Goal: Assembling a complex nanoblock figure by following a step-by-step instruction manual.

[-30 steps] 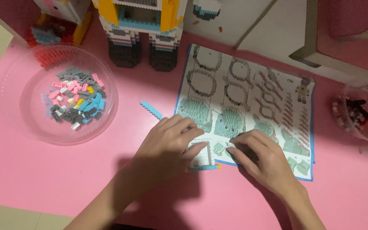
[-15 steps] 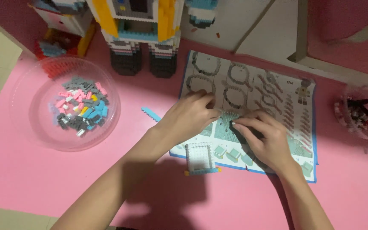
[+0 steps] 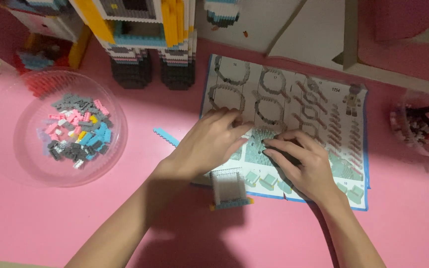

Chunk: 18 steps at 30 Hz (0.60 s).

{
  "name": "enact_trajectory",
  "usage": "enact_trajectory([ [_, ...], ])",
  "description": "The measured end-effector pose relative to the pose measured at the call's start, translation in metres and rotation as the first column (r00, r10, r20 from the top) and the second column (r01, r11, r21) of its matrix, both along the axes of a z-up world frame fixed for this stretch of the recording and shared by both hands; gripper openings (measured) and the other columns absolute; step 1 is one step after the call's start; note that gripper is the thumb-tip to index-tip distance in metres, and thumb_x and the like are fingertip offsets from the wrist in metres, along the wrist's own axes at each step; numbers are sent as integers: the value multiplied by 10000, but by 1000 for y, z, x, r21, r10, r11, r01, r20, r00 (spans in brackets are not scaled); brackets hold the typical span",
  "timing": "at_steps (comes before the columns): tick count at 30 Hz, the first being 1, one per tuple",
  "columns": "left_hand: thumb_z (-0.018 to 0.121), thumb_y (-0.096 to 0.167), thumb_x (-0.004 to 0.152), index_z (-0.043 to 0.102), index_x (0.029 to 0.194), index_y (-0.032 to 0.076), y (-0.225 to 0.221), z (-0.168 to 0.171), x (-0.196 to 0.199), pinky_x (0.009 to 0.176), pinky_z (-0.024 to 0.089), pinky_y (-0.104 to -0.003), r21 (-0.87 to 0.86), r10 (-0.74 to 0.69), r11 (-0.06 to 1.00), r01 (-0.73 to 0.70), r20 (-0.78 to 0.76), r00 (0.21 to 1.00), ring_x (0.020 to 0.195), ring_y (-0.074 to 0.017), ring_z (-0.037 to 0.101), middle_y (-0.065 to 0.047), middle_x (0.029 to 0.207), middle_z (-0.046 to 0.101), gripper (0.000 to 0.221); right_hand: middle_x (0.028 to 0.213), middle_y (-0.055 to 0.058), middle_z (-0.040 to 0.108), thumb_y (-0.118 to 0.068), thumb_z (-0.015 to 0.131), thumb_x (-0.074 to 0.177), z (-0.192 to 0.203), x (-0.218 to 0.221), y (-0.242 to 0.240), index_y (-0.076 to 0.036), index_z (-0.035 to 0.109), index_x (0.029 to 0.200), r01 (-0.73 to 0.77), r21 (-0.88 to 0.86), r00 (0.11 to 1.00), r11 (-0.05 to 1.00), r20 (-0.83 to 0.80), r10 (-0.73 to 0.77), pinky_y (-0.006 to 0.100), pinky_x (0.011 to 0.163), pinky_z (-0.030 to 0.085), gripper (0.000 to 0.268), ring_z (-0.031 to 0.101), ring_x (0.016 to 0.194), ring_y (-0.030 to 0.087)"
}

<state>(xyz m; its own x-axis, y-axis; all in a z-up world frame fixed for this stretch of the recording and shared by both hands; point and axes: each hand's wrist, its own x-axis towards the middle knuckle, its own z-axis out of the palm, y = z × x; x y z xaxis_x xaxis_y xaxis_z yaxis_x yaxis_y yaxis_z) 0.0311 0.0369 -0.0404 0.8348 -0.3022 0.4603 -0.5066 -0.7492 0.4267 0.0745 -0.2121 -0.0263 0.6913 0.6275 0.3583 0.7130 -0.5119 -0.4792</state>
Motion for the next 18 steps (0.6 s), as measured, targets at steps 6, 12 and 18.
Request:
enact_trajectory([
  [6, 626, 206, 1042, 836, 935, 89, -3, -40, 5, 822, 595, -444, -144, -62, 988, 59, -19, 998, 837, -311, 716, -146, 913, 699, 263, 937, 108, 735, -178, 814, 952, -7, 7, 0, -106, 843, 1087, -3, 40, 1000, 999, -26, 4, 416, 712, 599, 155, 745, 845, 297],
  [12, 638, 55, 966, 617, 669, 130, -26, -26, -9, 747, 495, -378, -210, 65, 977, -21, 205, 977, 633, -179, 464, 18, 766, 466, 307, 882, 123, 735, -134, 832, 933, -7, 8, 0, -120, 862, 1029, -6, 32, 1000, 999, -9, 6, 412, 665, 596, 102, 744, 800, 303],
  [18, 625, -5, 901, 567, 607, 151, -25, -20, -8, 723, 455, -348, -277, 90, 961, -16, 257, 962, 601, -158, 417, 43, 734, 416, 338, 881, 82, 749, -147, 849, 906, -8, 4, 1, -122, 869, 995, 9, 63, 999, 998, -34, -7, 372, 662, 603, 94, 732, 759, 246],
])
